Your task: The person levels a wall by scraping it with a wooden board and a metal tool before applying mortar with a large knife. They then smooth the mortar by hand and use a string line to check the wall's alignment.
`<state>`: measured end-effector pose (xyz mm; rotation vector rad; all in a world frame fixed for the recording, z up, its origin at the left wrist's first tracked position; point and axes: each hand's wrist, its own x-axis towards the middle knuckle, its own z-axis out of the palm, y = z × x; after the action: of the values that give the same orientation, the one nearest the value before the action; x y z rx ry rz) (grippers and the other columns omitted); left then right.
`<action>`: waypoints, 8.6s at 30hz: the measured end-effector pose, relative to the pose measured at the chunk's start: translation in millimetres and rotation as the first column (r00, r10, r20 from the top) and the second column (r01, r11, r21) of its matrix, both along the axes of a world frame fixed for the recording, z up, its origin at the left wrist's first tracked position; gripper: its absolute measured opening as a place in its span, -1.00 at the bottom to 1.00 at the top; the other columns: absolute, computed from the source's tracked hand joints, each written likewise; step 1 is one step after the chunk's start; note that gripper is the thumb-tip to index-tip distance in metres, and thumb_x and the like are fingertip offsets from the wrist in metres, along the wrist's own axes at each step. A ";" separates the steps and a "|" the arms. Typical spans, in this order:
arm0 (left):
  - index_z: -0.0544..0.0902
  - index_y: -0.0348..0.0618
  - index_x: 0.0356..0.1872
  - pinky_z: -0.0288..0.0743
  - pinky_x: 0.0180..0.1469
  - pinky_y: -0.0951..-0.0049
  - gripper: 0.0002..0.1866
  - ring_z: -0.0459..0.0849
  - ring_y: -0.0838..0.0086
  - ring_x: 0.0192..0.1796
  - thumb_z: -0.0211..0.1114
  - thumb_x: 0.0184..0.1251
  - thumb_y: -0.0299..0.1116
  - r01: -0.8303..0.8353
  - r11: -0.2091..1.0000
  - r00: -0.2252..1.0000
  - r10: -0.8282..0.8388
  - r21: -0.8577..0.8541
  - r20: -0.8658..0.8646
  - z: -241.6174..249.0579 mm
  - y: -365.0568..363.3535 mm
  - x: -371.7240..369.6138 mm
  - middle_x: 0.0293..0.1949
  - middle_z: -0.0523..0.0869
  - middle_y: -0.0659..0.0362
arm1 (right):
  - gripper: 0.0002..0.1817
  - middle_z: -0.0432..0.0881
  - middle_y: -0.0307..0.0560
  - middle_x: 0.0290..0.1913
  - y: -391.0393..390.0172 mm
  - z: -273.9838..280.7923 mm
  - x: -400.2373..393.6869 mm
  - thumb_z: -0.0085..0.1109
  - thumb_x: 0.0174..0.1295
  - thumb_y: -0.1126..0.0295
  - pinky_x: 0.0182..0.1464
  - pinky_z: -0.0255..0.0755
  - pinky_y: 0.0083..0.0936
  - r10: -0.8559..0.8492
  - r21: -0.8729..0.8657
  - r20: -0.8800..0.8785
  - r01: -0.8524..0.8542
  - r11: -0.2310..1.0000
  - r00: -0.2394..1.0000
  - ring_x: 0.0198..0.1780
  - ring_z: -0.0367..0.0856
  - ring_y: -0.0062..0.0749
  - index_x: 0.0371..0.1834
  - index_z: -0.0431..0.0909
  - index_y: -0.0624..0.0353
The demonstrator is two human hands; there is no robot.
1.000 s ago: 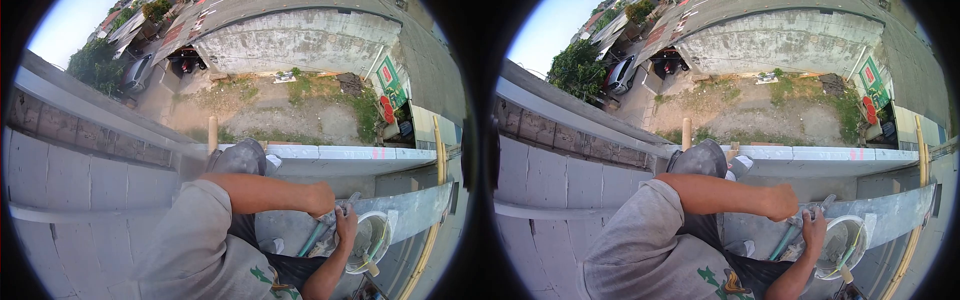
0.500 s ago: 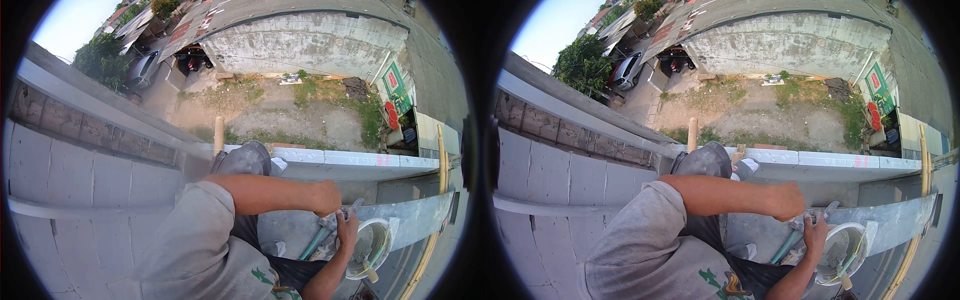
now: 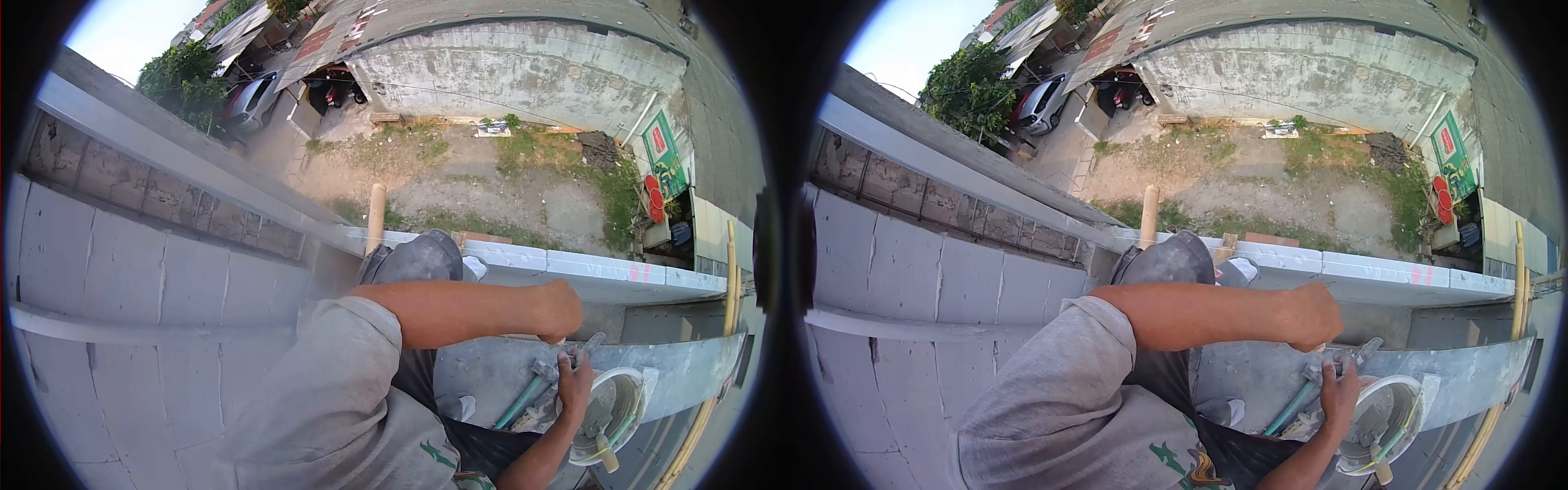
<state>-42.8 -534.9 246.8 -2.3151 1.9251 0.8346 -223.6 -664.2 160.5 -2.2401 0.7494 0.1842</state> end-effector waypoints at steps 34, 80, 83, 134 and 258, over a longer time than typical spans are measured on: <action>0.79 -0.09 -0.36 0.59 -0.17 0.21 -0.82 0.77 0.23 -0.17 0.34 0.15 -0.23 0.016 1.000 1.000 -0.016 0.010 0.000 -2.4 -4.1 -2.5 -0.32 0.79 0.09 | -0.66 0.65 0.28 -0.09 2.8 3.2 0.9 0.21 0.27 0.30 0.09 0.40 -0.18 -0.010 -0.008 -0.029 0.009 1.000 1.000 -0.01 0.61 0.16 -0.01 0.54 0.33; 0.78 -0.12 -0.32 0.59 -0.16 0.21 -0.82 0.77 0.22 -0.15 0.36 0.12 -0.28 0.018 0.999 0.999 -0.017 0.032 -0.029 -1.8 -3.1 -1.1 -0.29 0.79 0.07 | -0.64 0.66 0.30 -0.08 -0.5 -8.6 3.5 0.19 0.28 0.28 0.08 0.41 -0.16 0.034 -0.004 -0.029 -0.034 0.999 0.999 0.00 0.62 0.16 0.01 0.55 0.33; 0.78 -0.12 -0.33 0.59 -0.16 0.21 -0.82 0.77 0.22 -0.16 0.36 0.12 -0.27 0.025 0.999 0.999 -0.025 0.020 -0.021 -3.6 -3.1 -0.9 -0.30 0.79 0.07 | -0.65 0.66 0.30 -0.08 1.0 -5.7 5.0 0.19 0.27 0.29 0.08 0.41 -0.17 0.024 0.019 -0.036 -0.024 1.000 0.999 0.00 0.62 0.16 0.01 0.55 0.33; 0.79 -0.10 -0.32 0.59 -0.16 0.23 -0.82 0.77 0.24 -0.16 0.40 0.00 -0.37 0.045 0.997 0.999 -0.044 0.058 -0.024 -9.0 -13.2 -6.2 -0.29 0.80 0.09 | -0.65 0.66 0.30 -0.09 -5.5 -12.8 -0.1 0.20 0.26 0.28 0.08 0.39 -0.14 0.002 0.017 -0.075 -0.001 1.000 0.997 -0.01 0.61 0.21 0.00 0.55 0.31; 0.53 -0.13 0.18 0.50 0.09 0.14 -0.50 0.64 0.10 0.05 0.24 0.33 -0.06 0.084 0.989 0.995 -0.076 0.122 -0.067 -5.6 -20.7 -9.6 -0.05 0.67 -0.03 | -0.53 0.63 0.30 -0.05 -10.0 -17.6 -5.8 0.15 0.27 0.11 0.08 0.42 -0.03 -0.039 -0.036 -0.029 0.038 0.999 0.999 0.04 0.58 0.20 0.05 0.50 0.28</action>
<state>-52.4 -555.7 241.2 -2.1516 1.9153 0.9994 -229.4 -674.3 142.9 -2.2592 0.8173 0.1871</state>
